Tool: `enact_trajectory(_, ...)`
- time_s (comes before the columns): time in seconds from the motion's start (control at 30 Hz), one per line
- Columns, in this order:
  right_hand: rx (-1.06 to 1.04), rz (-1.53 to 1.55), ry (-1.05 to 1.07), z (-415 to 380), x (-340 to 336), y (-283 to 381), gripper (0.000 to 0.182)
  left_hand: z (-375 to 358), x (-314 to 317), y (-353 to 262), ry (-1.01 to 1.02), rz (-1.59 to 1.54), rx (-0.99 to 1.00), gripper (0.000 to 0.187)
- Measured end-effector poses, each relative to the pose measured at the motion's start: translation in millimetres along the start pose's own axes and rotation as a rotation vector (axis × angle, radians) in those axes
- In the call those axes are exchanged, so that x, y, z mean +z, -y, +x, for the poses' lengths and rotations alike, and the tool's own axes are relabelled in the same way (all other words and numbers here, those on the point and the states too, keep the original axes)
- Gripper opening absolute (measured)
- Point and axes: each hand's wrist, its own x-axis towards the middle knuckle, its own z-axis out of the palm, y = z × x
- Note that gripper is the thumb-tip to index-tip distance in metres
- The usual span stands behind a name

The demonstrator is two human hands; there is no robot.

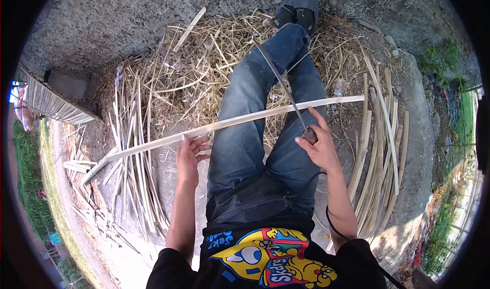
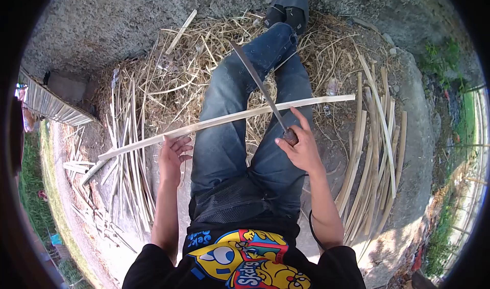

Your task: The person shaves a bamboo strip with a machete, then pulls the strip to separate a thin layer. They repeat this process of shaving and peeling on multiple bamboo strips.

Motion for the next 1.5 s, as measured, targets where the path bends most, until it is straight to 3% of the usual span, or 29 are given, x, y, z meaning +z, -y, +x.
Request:
enact_trajectory(0.03,0.006,-0.008,0.015,-1,1,-1,0.034,-16,-10,-12,0.166,0.113,-0.066,0.06)
enact_trajectory(0.1,0.02,-0.02,0.071,2,5,-4,0.036,-46,-20,-48,0.369,0.41,-0.192,0.049)
enact_trajectory(0.13,0.019,-0.015,0.095,3,3,-5,0.036,-66,-16,-62,0.368,0.408,-0.202,0.049)
enact_trajectory(0.2,0.012,-0.023,0.101,7,2,-5,0.036,-99,-3,-78,0.164,0.56,0.306,0.035)
enact_trajectory(0.23,0.002,-0.031,0.098,8,3,-2,0.036,-100,-6,-76,0.004,0.497,0.666,0.031)
enact_trajectory(0.3,0.104,0.026,0.115,5,6,-1,0.036,-81,-3,-107,0.012,0.957,1.174,0.04)
enact_trajectory(0.37,-0.01,-0.073,0.063,2,7,-15,0.035,-65,6,-117,-0.042,1.257,1.033,0.056)
enact_trajectory(0.43,0.04,-0.01,0.056,1,6,-9,0.034,-50,-4,-108,0.142,1.442,0.713,0.07)
enact_trajectory(0.5,0.104,0.062,0.056,-6,5,-3,0.034,-33,-16,-80,0.295,1.395,0.527,0.057)
enact_trajectory(0.53,0.122,0.087,0.046,-7,4,-1,0.034,-29,-19,-68,0.295,1.4,0.524,0.057)
enact_trajectory(0.7,0.043,0.012,-0.01,-11,3,-3,0.031,-19,-24,-30,0.22,1.255,0.538,0.026)
enact_trajectory(0.73,0.041,0.014,0.002,-11,3,-3,0.031,-17,-25,-28,0.212,1.254,0.529,0.026)
enact_trajectory(0.8,0.095,0.13,-0.068,-13,5,-2,0.028,-10,-26,-27,0.492,1.037,0.237,0.031)
enact_trajectory(0.83,0.102,0.135,-0.058,-15,5,-2,0.028,-5,-27,-25,0.488,1.039,0.223,0.031)
enact_trajectory(0.9,0.17,0.171,-0.067,-15,5,-5,0.027,8,-28,-20,0.458,0.699,0.005,0.044)
enact_trajectory(1.03,0.198,0.207,-0.088,-21,6,-8,0.037,25,-27,-22,0.491,0.507,-0.153,0.052)
enact_trajectory(1.07,0.197,0.209,-0.087,-22,8,-9,0.037,25,-25,-22,0.488,0.509,-0.153,0.052)
enact_trajectory(1.2,0.18,0.229,-0.11,-26,9,-15,0.045,22,-10,-21,0.517,0.256,-0.247,0.102)
enact_trajectory(1.43,0.262,0.254,-0.106,-37,8,-19,0.047,19,-7,-18,0.529,0.159,-0.263,0.105)
enact_trajectory(1.5,0.238,0.205,-0.1,-40,7,-23,0.047,17,-6,-15,0.525,0.097,-0.214,0.091)
